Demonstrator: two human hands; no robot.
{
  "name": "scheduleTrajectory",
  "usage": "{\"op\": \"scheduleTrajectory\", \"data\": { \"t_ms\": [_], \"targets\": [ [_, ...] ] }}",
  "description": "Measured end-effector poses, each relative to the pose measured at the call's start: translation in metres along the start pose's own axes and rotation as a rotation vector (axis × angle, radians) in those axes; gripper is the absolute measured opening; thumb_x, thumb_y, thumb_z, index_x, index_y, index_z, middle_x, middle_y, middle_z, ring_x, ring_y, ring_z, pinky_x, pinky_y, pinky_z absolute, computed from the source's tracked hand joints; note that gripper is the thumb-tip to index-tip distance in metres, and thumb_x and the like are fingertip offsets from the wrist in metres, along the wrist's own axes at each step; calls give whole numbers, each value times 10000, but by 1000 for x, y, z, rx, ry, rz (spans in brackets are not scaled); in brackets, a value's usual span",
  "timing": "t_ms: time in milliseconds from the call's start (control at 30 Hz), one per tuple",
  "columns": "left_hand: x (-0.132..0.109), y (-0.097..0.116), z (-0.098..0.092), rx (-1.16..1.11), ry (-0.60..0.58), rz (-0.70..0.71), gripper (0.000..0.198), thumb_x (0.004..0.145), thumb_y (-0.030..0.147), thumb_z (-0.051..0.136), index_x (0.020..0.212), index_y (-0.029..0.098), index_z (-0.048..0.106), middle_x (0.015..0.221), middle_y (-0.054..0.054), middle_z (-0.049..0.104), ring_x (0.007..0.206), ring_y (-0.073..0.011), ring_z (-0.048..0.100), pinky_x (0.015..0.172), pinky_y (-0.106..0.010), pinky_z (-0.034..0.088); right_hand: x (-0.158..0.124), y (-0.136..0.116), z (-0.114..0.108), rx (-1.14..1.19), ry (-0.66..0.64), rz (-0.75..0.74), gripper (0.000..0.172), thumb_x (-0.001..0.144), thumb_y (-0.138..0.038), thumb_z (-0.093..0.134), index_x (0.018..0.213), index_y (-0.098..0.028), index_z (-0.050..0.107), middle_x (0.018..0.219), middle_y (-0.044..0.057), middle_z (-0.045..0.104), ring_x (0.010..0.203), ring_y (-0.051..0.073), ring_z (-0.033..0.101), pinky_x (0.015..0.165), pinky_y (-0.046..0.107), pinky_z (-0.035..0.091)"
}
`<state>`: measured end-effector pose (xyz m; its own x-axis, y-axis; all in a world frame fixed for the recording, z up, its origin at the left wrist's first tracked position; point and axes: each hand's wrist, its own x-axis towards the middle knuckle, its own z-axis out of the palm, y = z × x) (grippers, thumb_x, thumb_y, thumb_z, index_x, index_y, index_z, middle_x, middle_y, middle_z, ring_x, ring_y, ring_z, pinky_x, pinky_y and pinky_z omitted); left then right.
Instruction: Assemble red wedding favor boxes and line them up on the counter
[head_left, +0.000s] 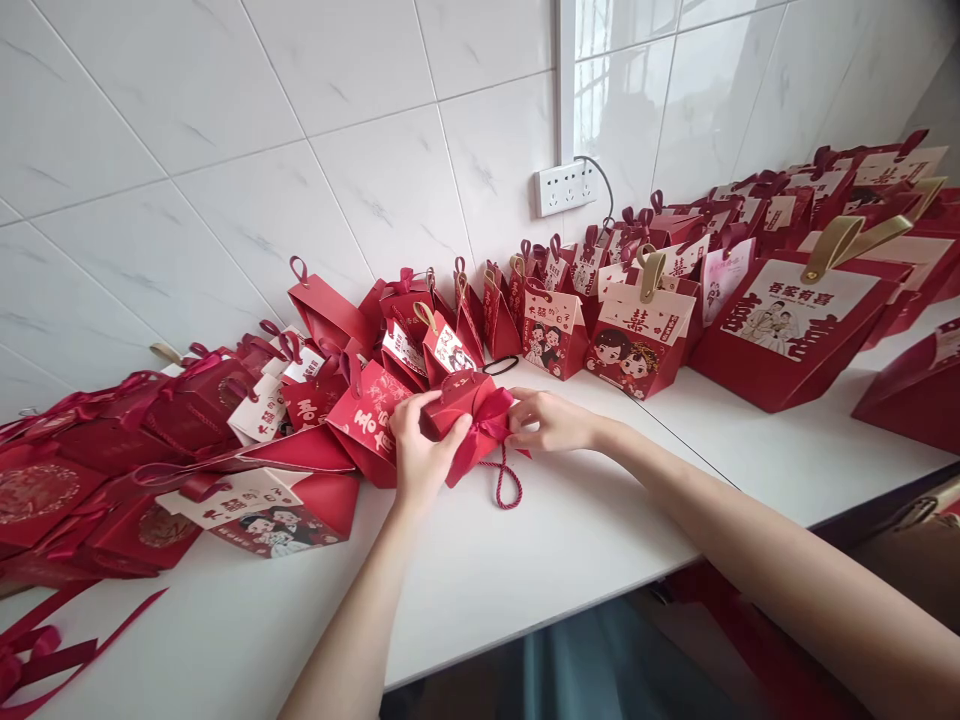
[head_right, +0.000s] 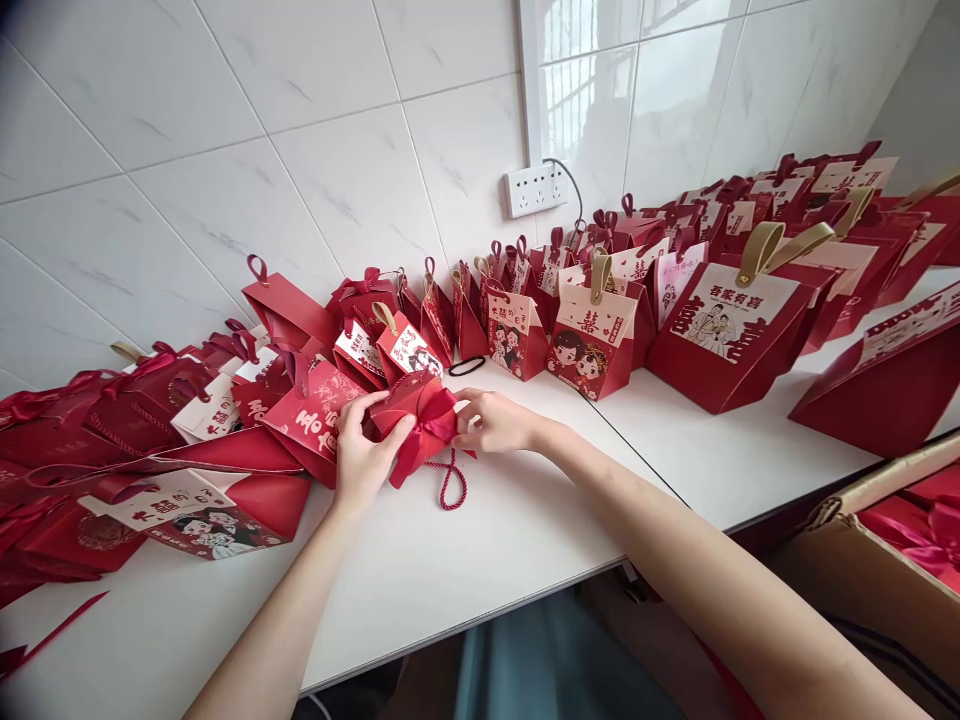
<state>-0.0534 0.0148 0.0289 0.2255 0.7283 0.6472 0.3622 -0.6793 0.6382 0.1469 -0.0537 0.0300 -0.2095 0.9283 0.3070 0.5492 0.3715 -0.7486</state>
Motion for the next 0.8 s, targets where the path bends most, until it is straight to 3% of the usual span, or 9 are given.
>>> {"op": "scheduleTrajectory", "data": {
  "t_ms": [100,200,300,567,800],
  "targets": [
    [0,0,0,69,3,23,364,694,441,723,985,239,638,1024,-64,588,1071,-280,529,1027,-502,387,1,1,1,-6,10,16,174,729,-247,631,571,-178,647,1007,58,624,761,161,612,726,294,516],
    [-1,-2,-1,26,17,13,337,733,416,683,1002,225,618,1138,-84,571,1152,-273,508,1041,-465,395,0,1,2,58,-17,19,175,740,-226,613,574,-175,640,1131,59,629,810,174,638,739,297,520],
    [1,-2,-3,-41,-6,-46,328,748,402,664,1011,216,600,1243,-98,546,1215,-273,489,1055,-448,397,-1,0,0,156,-34,33,174,737,-228,621,571,-176,623,1215,63,610,923,215,651,771,315,523],
    [3,5,-4,-238,7,-270,418,717,470,677,1023,194,611,1173,-102,598,1148,-276,544,1046,-441,402,-2,-6,-6,368,-69,111,175,692,-292,698,589,-171,627,1260,81,554,1022,260,626,792,345,530],
    [0,4,-9,-388,-191,-366,636,679,488,724,1201,229,469,1042,-48,626,936,-203,626,868,-343,487,-1,-6,-4,358,-100,122,178,702,-305,707,651,-158,620,1322,85,503,1095,250,582,843,324,501]
  ]
}}
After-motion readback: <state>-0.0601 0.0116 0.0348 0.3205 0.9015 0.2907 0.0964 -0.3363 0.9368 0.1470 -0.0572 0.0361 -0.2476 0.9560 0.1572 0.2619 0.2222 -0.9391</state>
